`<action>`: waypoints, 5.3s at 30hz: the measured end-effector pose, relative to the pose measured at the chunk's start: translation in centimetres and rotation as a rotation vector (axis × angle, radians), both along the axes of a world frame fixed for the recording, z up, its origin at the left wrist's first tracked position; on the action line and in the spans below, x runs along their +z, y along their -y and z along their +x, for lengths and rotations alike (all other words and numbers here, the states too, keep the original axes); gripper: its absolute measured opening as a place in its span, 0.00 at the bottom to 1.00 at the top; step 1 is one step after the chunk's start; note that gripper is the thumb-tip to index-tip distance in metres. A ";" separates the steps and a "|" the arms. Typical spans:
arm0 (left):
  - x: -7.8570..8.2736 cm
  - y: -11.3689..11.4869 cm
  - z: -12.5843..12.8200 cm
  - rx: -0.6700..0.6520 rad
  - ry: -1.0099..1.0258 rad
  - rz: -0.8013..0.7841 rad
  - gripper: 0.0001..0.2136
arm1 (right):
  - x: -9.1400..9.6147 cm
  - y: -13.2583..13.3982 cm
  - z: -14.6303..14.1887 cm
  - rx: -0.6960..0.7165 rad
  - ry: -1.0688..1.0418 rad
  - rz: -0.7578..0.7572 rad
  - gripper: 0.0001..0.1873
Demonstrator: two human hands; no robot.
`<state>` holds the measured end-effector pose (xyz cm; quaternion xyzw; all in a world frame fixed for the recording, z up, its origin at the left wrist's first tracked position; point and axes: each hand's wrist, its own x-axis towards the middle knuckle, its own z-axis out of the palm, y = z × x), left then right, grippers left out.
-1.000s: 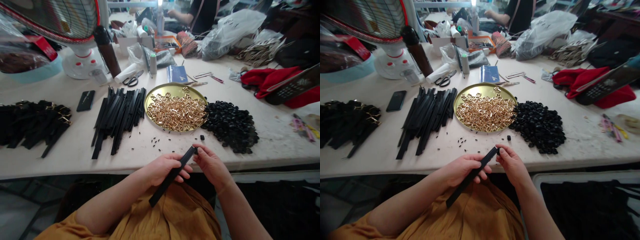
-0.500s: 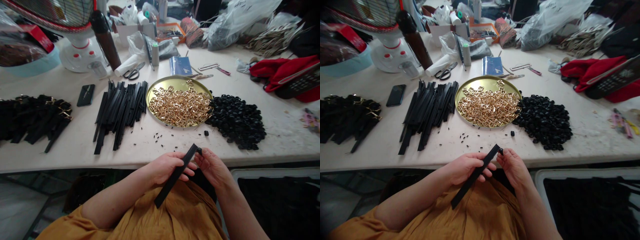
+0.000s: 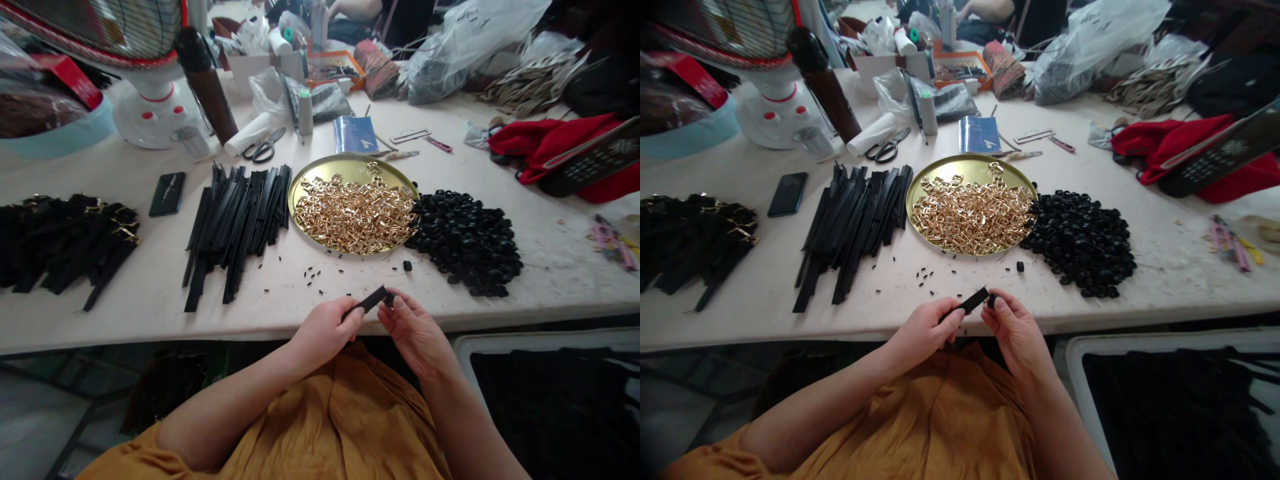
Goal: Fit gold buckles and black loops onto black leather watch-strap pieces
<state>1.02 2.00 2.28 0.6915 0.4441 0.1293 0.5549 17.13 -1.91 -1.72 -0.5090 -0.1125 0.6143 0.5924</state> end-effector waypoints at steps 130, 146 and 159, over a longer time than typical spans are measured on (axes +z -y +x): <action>-1.8 -1.5 -1.4 0.090 -0.021 0.036 0.16 | -0.1 -0.2 -2.8 0.222 0.294 0.072 0.12; -0.5 -0.4 -0.9 -0.011 0.090 -0.074 0.09 | -0.1 1.0 -4.1 0.102 0.353 0.094 0.09; -1.3 0.9 -1.0 0.095 0.153 -0.318 0.06 | 1.1 2.1 -3.9 0.196 0.595 0.148 0.11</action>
